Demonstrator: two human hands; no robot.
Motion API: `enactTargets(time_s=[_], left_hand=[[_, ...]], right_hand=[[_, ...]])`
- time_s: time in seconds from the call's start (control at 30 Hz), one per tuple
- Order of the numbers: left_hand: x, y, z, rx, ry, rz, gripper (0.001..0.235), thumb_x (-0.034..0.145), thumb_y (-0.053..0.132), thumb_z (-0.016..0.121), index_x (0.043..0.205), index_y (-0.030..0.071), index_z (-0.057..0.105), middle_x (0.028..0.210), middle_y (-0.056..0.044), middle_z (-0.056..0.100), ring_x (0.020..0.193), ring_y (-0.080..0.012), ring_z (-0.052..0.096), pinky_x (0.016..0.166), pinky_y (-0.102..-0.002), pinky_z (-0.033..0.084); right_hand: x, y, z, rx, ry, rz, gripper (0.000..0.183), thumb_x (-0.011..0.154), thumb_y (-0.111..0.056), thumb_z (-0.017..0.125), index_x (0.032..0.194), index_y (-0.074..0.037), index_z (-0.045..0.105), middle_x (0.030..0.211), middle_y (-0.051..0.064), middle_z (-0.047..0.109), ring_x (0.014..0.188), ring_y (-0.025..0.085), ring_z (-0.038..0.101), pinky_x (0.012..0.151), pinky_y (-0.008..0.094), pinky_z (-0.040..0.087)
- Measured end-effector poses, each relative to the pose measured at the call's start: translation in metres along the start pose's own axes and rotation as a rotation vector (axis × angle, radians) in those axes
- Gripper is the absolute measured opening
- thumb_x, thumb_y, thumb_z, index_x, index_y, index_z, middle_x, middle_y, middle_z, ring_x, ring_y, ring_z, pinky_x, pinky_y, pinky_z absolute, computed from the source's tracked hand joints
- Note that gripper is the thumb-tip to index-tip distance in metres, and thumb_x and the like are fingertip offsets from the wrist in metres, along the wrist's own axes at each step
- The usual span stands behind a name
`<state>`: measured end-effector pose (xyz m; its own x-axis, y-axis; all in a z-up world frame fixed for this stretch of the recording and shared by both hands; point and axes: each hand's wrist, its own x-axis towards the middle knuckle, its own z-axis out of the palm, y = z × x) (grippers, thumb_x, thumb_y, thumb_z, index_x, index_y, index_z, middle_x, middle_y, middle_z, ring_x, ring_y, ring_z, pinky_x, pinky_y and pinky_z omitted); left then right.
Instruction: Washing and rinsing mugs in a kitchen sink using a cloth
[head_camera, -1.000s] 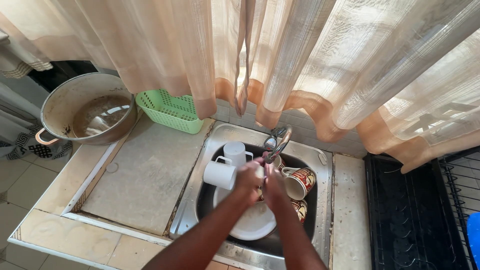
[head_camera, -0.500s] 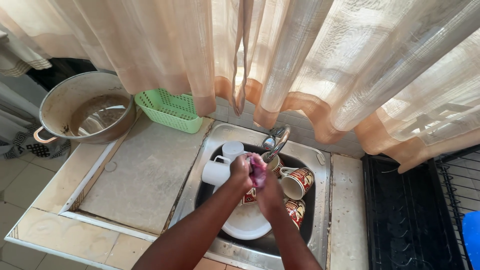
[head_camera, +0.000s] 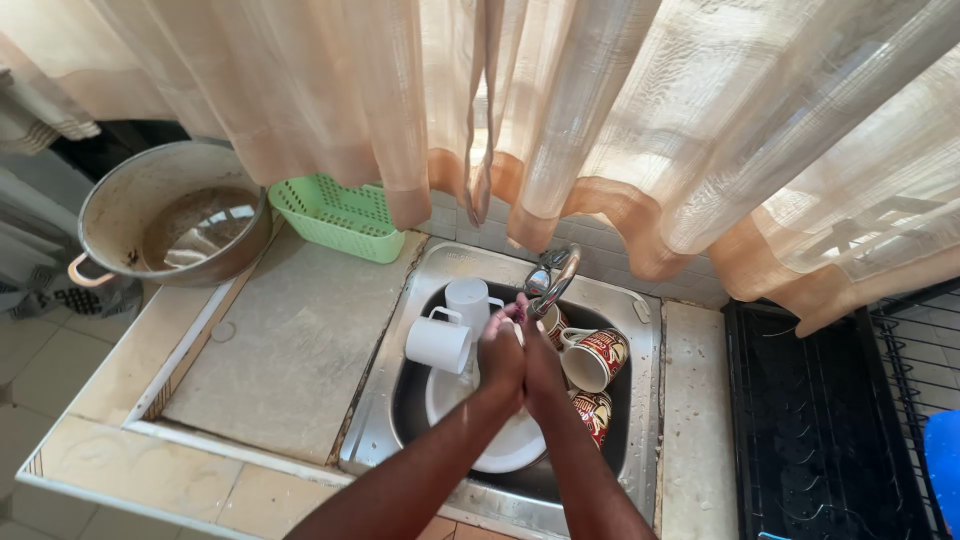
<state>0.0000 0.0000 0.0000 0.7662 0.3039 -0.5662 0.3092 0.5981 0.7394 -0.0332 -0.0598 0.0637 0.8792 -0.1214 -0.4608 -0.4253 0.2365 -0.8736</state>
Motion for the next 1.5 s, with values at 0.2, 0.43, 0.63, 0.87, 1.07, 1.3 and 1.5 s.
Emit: enactTargets(time_s=[0.2,0.43,0.63,0.87,1.07,1.3,1.5], left_hand=[[0.010,-0.011,0.000,0.192,0.135,0.036,0.028,0.089,0.022,0.048,0.103,0.017,0.072,0.101,-0.005,0.075,0.101,-0.0239,0.069,0.093,-0.035,0.050],[0.063,-0.031,-0.018,-0.384,-0.065,-0.141,0.022,0.099,0.024,0.046,0.107,0.009,0.060,0.096,-0.009,0.066,0.093,-0.0229,0.065,0.089,-0.039,0.051],[0.066,-0.027,-0.033,-0.432,-0.132,-0.138,0.024,0.100,0.024,0.043,0.114,0.008,0.053,0.101,-0.007,0.064,0.105,-0.0241,0.067,0.099,-0.042,0.049],[0.062,-0.028,-0.038,-0.505,-0.140,-0.193,0.034,0.097,0.023,0.058,0.126,0.008,0.050,0.121,-0.017,0.062,0.122,-0.0322,0.062,0.111,-0.048,0.045],[0.040,-0.019,-0.041,-0.485,-0.158,-0.146,0.029,0.097,0.018,0.051,0.124,0.005,0.050,0.116,-0.015,0.060,0.119,-0.0297,0.062,0.112,-0.046,0.044],[0.023,-0.020,-0.063,-0.465,-0.181,-0.120,0.024,0.100,0.015,0.045,0.122,0.004,0.047,0.114,-0.016,0.057,0.120,-0.0314,0.060,0.114,-0.048,0.042],[-0.018,0.000,-0.079,-0.487,-0.121,-0.109,0.021,0.097,0.014,0.050,0.115,0.004,0.050,0.106,-0.013,0.059,0.110,-0.0284,0.065,0.109,-0.045,0.048]], right_hand=[[0.002,0.030,-0.014,0.114,-0.297,-0.103,0.057,0.108,-0.042,0.043,0.154,-0.009,0.048,0.153,0.016,0.051,0.141,0.027,0.048,0.122,0.046,0.034],[-0.003,0.004,-0.013,0.807,-0.235,0.129,0.049,0.106,-0.039,0.046,0.135,0.001,0.046,0.132,0.023,0.058,0.122,0.038,0.058,0.111,0.053,0.049],[0.017,0.006,-0.023,0.942,-0.236,0.152,0.052,0.104,-0.040,0.048,0.139,-0.001,0.050,0.145,0.023,0.055,0.133,0.044,0.052,0.116,0.064,0.039],[0.035,0.022,-0.039,0.828,-0.356,0.044,0.060,0.103,-0.044,0.042,0.146,-0.003,0.045,0.159,0.024,0.044,0.144,0.042,0.044,0.115,0.061,0.039],[0.035,0.021,-0.040,0.874,-0.340,0.084,0.058,0.102,-0.044,0.044,0.145,-0.004,0.045,0.158,0.024,0.044,0.146,0.044,0.042,0.118,0.067,0.032],[0.023,0.023,-0.044,0.899,-0.354,0.085,0.055,0.104,-0.046,0.040,0.142,-0.007,0.043,0.157,0.022,0.046,0.145,0.041,0.044,0.119,0.067,0.031],[0.018,0.038,-0.047,0.906,-0.414,0.057,0.057,0.099,-0.038,0.052,0.145,-0.004,0.048,0.158,0.021,0.046,0.146,0.040,0.043,0.116,0.062,0.037]])
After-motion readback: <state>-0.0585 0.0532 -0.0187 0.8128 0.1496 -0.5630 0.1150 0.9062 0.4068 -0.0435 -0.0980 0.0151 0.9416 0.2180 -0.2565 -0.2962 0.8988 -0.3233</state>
